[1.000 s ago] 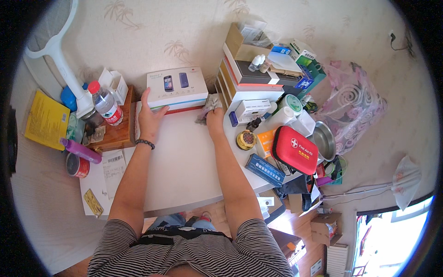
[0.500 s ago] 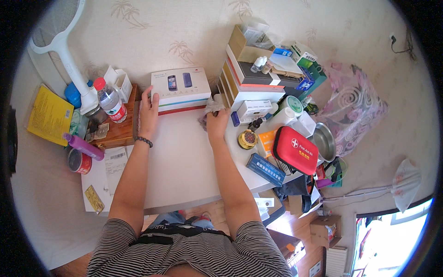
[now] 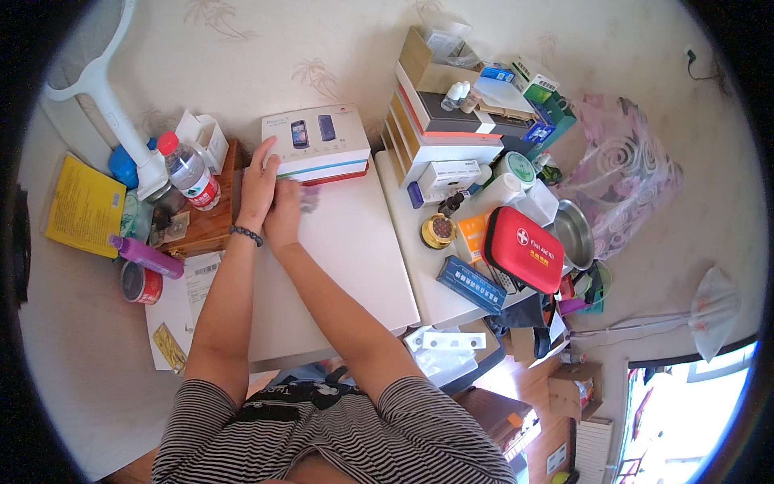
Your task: The person organizes a cluttered white cabinet by wiping surfaces with a cloth, stacking boxes, and moving various items like a first aid kit, a metal bowl, and a mosquito racket. They also open a small tin to inspect its contents and handle a receipt.
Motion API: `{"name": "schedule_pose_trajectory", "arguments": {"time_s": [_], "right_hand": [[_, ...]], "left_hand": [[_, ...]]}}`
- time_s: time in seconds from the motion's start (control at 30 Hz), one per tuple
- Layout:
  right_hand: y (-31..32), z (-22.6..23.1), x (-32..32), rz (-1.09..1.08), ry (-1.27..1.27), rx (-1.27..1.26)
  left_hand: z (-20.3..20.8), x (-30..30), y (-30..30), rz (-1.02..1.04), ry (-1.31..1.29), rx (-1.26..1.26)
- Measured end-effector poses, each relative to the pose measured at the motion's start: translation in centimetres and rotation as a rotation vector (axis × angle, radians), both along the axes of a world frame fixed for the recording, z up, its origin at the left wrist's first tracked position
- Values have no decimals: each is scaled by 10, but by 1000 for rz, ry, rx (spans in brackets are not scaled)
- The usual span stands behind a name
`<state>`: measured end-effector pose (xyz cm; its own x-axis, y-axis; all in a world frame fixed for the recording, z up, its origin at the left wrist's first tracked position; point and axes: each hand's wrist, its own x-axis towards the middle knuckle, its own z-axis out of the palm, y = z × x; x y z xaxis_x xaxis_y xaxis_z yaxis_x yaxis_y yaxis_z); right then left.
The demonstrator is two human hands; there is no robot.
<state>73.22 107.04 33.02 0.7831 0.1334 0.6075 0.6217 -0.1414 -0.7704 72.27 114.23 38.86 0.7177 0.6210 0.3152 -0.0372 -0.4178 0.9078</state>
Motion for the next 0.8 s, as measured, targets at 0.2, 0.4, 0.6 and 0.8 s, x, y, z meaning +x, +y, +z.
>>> {"name": "schedule_pose_trajectory", "arguments": {"time_s": [0.2,0.4,0.6,0.8], "right_hand": [[-49,8,56,-255,357,91],[-24,-1,32,-63,-75,-151],[-49,22,54,-174,331,0],[-49,50,56,-189,86,99]], "left_hand": [[6,-6,2,1,25,-42],[-3,5,1,-42,-23,-69],[1,-10,9,-31,-14,-63],[4,-5,0,-17,6,-60]]}}
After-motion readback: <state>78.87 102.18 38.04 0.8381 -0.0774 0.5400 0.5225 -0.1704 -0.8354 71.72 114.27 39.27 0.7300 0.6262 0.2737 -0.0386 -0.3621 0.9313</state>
